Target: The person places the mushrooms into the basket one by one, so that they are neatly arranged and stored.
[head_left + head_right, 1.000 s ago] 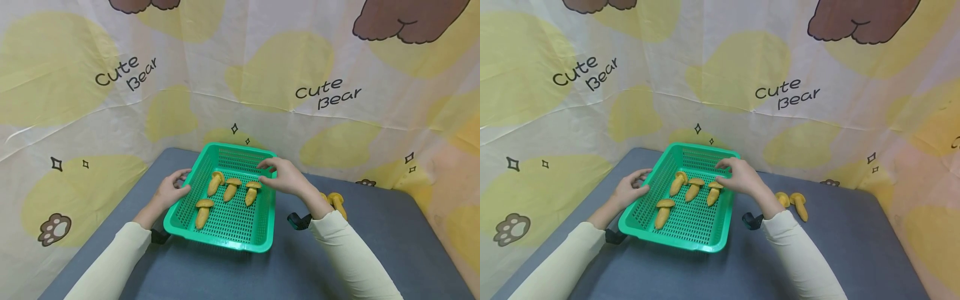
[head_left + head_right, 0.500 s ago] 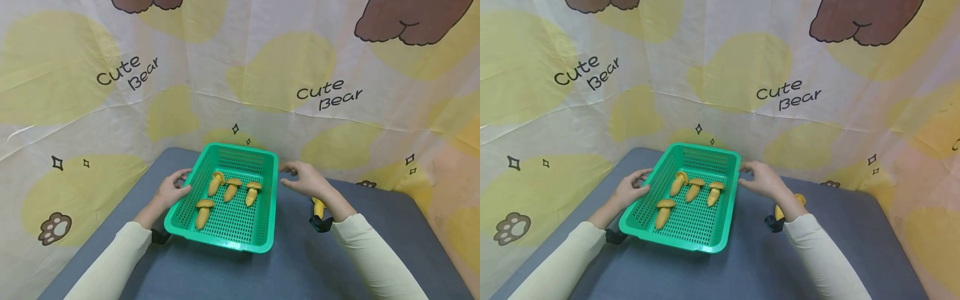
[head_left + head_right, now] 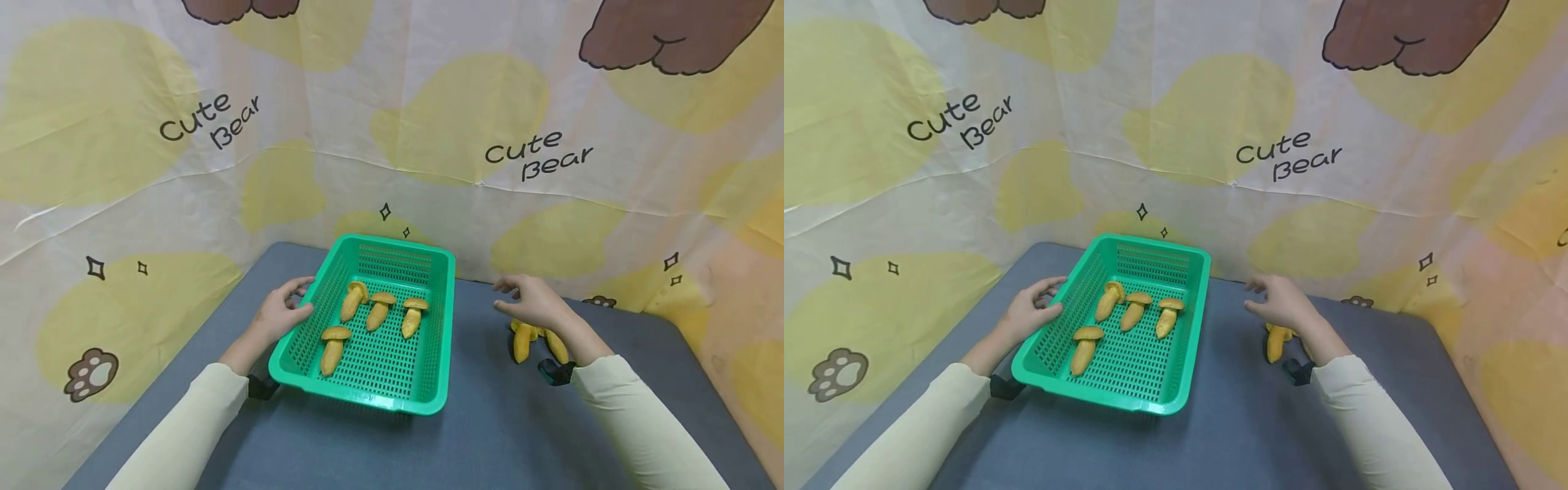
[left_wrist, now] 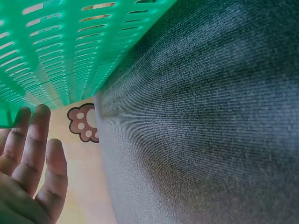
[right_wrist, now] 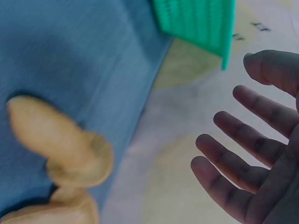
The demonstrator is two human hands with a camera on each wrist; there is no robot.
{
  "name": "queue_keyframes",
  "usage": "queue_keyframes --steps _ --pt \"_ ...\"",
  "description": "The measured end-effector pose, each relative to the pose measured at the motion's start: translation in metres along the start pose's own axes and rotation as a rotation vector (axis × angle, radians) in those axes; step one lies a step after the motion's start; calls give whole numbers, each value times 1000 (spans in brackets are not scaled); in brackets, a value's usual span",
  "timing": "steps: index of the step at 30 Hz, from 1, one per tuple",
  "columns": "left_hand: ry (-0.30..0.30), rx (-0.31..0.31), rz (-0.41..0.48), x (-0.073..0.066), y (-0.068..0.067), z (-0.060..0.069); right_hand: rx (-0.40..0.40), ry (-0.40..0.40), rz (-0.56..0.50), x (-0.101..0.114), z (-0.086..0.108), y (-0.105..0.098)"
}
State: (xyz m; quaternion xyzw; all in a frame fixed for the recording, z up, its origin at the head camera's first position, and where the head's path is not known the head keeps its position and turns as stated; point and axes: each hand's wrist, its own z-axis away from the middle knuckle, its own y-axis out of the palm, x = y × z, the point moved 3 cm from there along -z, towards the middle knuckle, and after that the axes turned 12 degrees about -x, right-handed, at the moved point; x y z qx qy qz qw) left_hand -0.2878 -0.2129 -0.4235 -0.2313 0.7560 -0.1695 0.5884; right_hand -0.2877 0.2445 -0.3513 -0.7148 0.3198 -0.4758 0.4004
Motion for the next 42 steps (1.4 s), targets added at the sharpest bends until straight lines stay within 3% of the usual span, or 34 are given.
queue_keyframes --steps 15,24,37,42 --pt "1 1 5 -3 -1 2 78 123 54 -47 14 11" --pt "-12 5 -8 -2 -1 1 95 155 105 -69 18 24" --pt "-6 0 25 1 -1 1 82 132 83 -77 17 32" --pt "-11 9 27 -5 -1 2 88 124 76 -77 16 35"
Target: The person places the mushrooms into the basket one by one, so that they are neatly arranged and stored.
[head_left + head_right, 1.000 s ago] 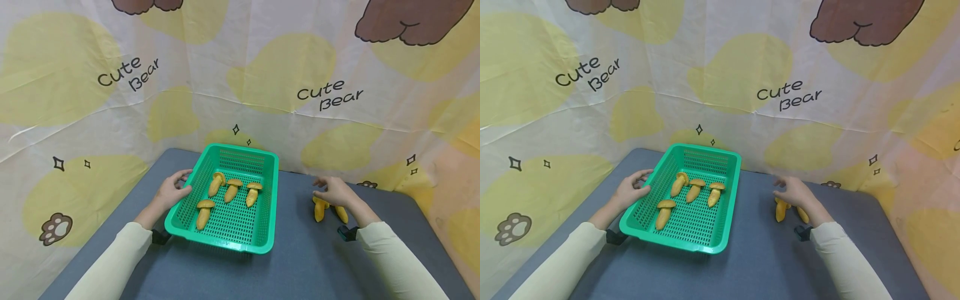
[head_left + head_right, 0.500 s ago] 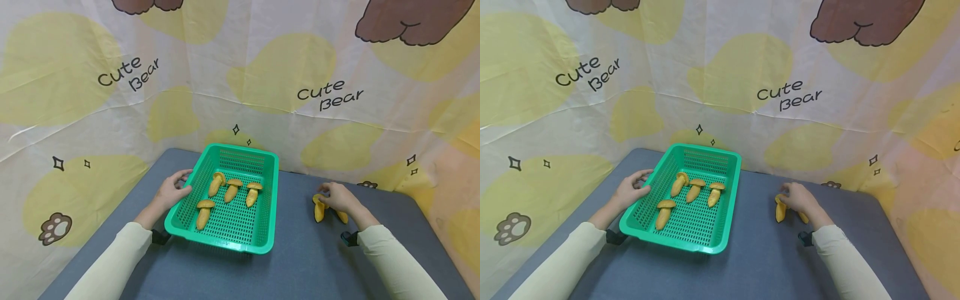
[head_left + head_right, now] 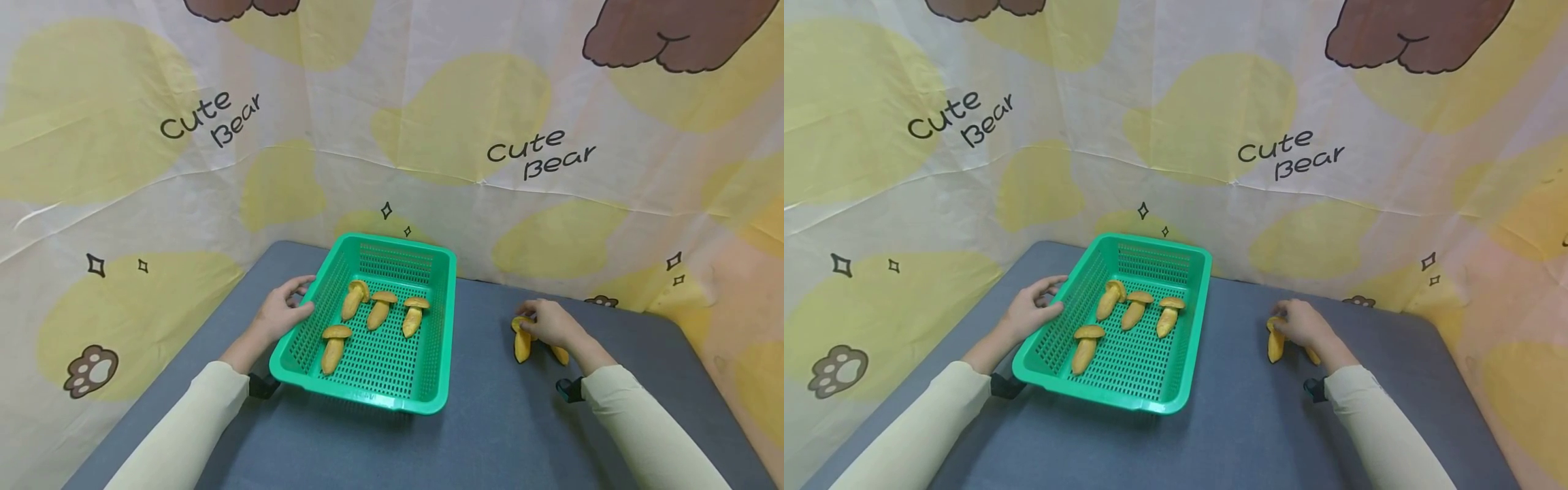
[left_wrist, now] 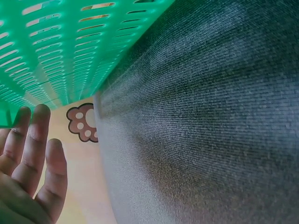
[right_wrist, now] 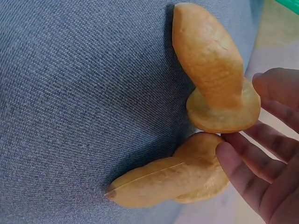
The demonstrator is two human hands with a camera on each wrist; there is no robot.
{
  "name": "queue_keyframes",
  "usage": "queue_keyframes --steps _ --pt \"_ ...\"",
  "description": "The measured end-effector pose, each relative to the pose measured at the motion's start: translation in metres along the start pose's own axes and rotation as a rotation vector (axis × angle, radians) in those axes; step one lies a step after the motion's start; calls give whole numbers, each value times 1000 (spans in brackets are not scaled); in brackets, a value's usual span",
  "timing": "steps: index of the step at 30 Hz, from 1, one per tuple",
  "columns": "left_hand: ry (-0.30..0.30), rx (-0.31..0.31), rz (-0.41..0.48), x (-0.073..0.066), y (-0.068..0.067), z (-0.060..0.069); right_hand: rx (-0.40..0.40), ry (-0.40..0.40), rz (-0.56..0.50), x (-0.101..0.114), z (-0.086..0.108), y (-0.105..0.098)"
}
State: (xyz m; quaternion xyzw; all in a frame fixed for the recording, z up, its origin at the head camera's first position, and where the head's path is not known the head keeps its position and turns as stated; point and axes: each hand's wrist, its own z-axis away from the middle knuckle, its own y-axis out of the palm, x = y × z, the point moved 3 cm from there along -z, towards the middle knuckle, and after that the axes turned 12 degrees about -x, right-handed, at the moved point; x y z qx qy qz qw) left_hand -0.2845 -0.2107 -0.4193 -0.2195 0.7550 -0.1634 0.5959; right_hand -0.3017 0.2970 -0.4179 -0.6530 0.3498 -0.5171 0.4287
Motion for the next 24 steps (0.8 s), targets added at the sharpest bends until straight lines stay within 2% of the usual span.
queue_keyframes --steps 3,6,10,11,24 --pt "-5 7 -8 -18 -4 7 -2 -10 0 1 -1 1" --pt "-10 10 -18 -20 -4 7 -5 -21 8 1 -1 2" --pt "-7 2 -15 1 0 0 -12 -31 16 0 -2 3" --pt "-5 0 -12 3 0 -1 -13 -32 14 0 -2 3" --pt "5 -5 -20 6 0 -3 -33 -32 -26 -3 -2 2"
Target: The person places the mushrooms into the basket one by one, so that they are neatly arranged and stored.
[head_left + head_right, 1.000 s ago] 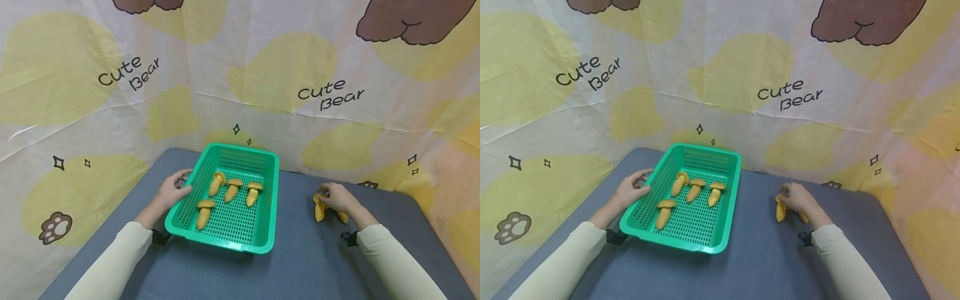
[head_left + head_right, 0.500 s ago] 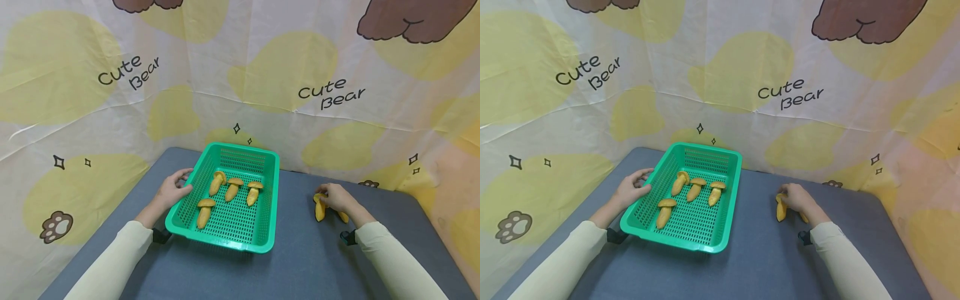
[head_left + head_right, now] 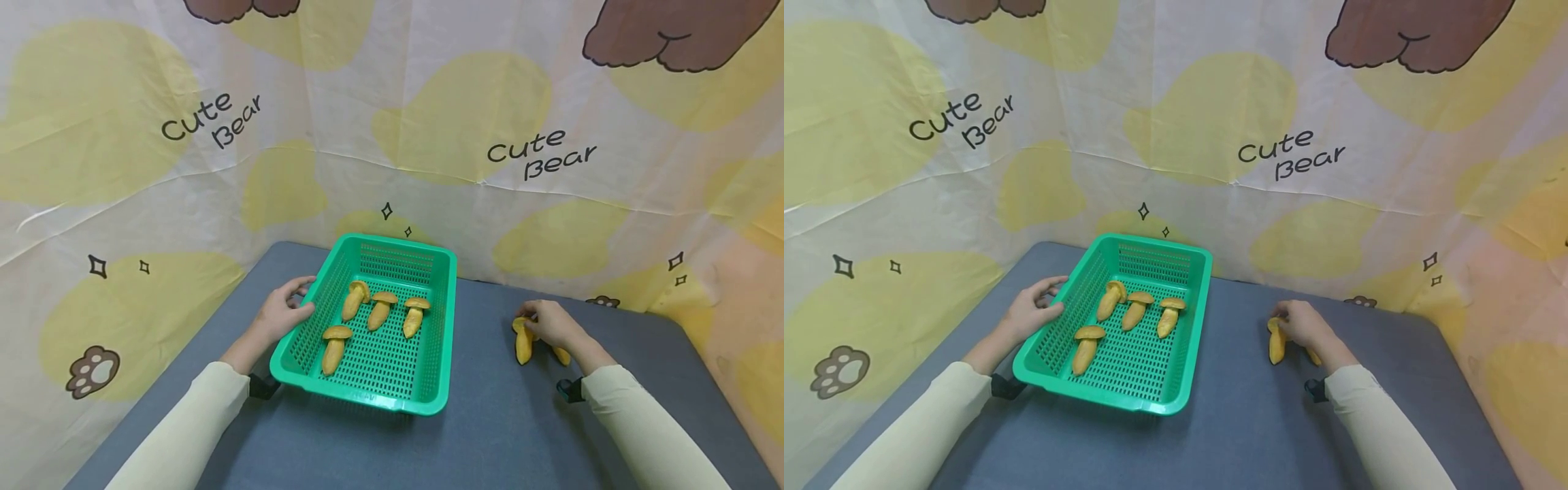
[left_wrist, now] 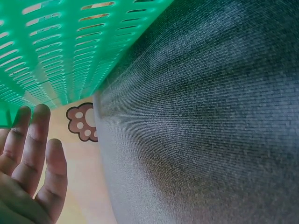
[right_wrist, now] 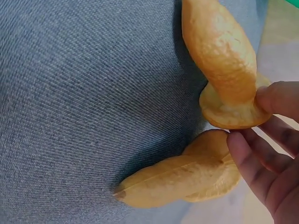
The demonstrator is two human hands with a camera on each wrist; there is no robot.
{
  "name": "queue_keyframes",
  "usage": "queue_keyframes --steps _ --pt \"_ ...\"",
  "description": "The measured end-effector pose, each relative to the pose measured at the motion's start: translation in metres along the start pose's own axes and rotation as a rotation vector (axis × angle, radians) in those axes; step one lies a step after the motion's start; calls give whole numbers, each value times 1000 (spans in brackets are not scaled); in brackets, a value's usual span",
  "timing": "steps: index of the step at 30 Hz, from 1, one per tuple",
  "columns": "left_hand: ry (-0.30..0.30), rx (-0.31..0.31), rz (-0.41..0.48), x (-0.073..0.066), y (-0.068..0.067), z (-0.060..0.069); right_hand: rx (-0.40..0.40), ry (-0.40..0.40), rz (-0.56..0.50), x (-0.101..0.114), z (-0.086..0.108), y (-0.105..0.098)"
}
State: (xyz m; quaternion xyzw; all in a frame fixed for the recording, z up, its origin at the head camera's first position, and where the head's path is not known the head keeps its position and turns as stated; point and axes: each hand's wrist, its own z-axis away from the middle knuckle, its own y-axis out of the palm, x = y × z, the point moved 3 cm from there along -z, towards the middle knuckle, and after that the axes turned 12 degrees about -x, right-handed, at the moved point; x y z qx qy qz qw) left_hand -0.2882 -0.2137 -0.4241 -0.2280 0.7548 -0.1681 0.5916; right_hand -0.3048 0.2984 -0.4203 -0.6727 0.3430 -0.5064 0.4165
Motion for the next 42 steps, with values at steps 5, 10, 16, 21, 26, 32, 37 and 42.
queue_keyframes --steps 5,10,16,21,26,32,37,42 --pt "4 -3 -3 0 0 0 -12 6 -6 0 1 -2" --pt "20 -10 -7 -1 0 1 -28 -4 -3 1 2 -5" --pt "18 -15 2 -2 0 1 -37 -16 -31 8 3 -10" --pt "16 -12 7 -2 1 1 -59 -45 -45 17 4 -15" --pt "0 -8 -9 -5 1 1 -87 -70 -43 25 2 -18" --pt "1 2 4 -28 -4 9 -101 -74 -57 37 -1 -22" --pt "8 3 3 -40 -8 14 -117 -93 -60 48 -2 -29" --pt "4 5 2 -41 -9 14 -140 -131 -88 60 -3 -35"
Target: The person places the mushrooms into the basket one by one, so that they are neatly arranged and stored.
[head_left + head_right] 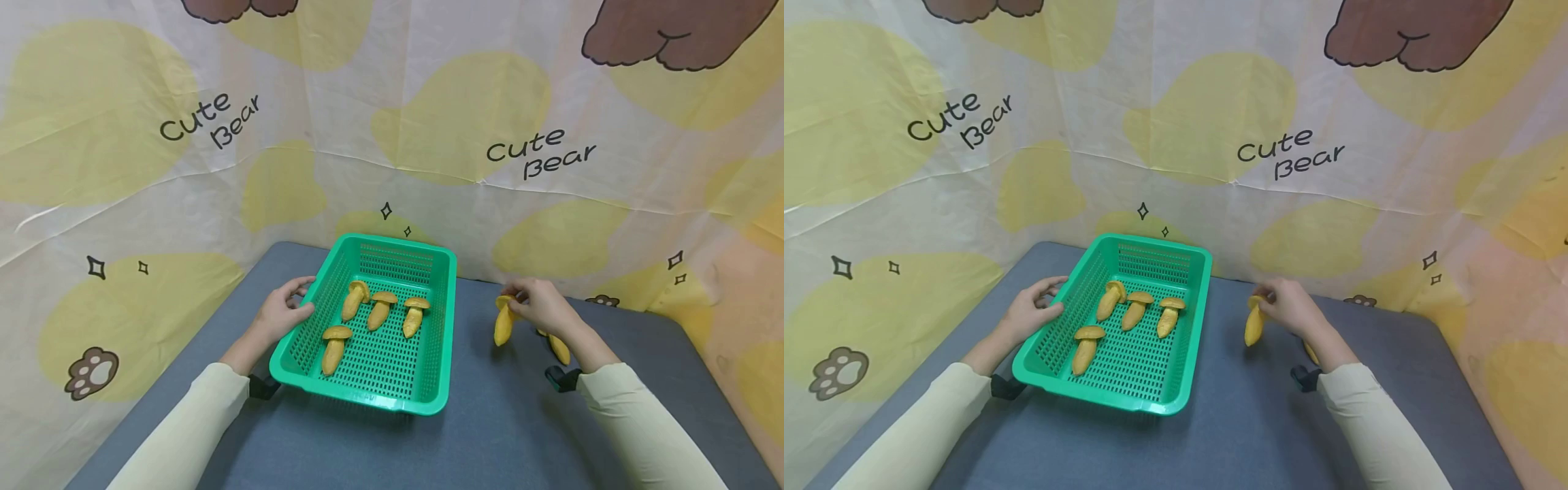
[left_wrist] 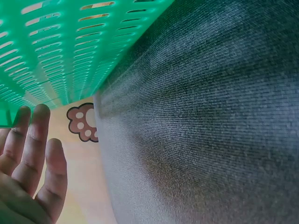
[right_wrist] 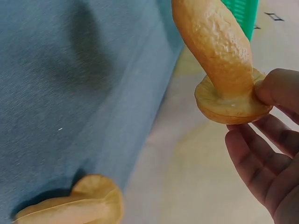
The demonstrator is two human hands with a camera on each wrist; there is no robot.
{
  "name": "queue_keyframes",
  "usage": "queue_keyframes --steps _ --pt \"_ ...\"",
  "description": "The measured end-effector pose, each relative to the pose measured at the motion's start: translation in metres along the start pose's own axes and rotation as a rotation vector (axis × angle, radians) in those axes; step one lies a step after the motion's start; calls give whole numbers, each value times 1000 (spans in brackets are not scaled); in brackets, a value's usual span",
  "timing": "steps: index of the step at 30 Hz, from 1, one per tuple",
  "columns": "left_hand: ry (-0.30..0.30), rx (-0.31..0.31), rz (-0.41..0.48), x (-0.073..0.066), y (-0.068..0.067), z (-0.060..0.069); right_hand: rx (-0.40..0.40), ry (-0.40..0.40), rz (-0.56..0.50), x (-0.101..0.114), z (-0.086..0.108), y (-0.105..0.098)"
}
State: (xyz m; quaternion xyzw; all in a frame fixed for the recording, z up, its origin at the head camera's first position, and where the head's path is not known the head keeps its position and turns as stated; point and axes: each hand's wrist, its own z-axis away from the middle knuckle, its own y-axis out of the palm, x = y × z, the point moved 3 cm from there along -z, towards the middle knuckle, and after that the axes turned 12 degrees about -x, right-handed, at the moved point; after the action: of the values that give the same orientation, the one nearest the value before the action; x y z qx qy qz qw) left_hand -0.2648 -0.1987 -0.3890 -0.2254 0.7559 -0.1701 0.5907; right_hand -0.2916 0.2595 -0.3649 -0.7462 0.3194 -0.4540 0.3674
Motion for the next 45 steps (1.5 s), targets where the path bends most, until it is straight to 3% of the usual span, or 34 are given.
queue_keyframes --steps 8,16,19,32,45 --pt "6 0 -5 -2 0 1 -43 -29 1 22 -2 -5" --pt "11 -11 3 33 9 -12 -69 -71 -7 43 -9 -7" --pt "18 -14 8 39 9 -14 -79 -79 -11 51 -12 -8" --pt "16 -10 4 39 8 -13 -124 -177 -64 91 -24 -9" --pt "11 -11 5 39 7 -13 -109 -265 -117 124 -35 4"
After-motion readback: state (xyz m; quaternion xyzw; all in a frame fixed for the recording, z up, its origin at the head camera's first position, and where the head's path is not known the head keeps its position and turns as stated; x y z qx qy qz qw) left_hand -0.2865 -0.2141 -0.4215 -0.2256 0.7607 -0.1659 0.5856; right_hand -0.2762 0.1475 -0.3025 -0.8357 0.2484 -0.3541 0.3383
